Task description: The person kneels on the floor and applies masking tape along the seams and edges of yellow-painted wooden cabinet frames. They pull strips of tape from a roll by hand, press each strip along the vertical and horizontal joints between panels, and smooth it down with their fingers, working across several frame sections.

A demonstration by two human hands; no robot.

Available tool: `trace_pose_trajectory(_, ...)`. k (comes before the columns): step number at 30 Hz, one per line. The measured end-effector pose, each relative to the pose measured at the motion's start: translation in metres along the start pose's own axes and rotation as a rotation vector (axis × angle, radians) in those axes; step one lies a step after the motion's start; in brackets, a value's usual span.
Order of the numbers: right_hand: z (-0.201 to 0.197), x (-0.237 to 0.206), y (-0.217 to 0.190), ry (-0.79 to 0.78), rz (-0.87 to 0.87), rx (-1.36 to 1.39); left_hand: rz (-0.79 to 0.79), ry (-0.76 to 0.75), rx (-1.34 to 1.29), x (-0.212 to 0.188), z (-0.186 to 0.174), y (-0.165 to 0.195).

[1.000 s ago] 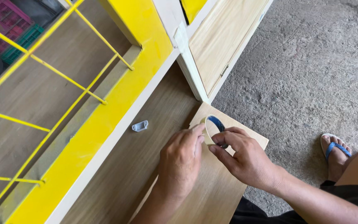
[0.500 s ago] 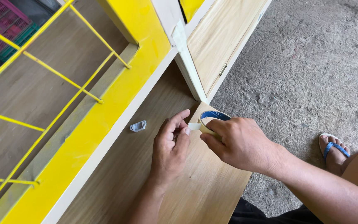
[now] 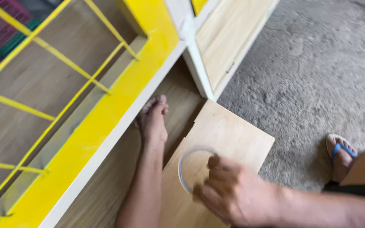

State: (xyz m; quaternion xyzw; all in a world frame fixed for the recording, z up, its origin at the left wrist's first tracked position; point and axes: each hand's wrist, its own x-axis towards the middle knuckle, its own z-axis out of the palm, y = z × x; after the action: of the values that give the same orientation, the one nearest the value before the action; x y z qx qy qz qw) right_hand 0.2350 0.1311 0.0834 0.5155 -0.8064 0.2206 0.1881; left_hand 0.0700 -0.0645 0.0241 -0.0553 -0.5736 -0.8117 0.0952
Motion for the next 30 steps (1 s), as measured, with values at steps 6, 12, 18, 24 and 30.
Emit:
trace_pose_trajectory(6, 0.072, -0.049, 0.051, -0.108, 0.004, -0.226, -0.261, -0.144, -0.108, -0.015, -0.031, -0.001)
trace_pose_trajectory(12, 0.038, -0.021, 0.073, 0.473, 0.576, 0.194, -0.157, -0.254, 0.059, -0.042, -0.007, 0.026)
trace_pose_trajectory(18, 0.032, 0.019, 0.099, 0.469, 0.921, 0.774, -0.136, -0.256, 0.058, -0.048, 0.009, 0.025)
trace_pose_trajectory(24, 0.05, 0.019, 0.108, 0.549, 0.918, 0.939, 0.044, -0.23, 0.387, -0.045, 0.015, 0.028)
trace_pose_trajectory(30, 0.053, 0.024, 0.106, 0.772, 0.859, 1.091, -0.065, -0.212, 0.239, -0.032, 0.01, 0.041)
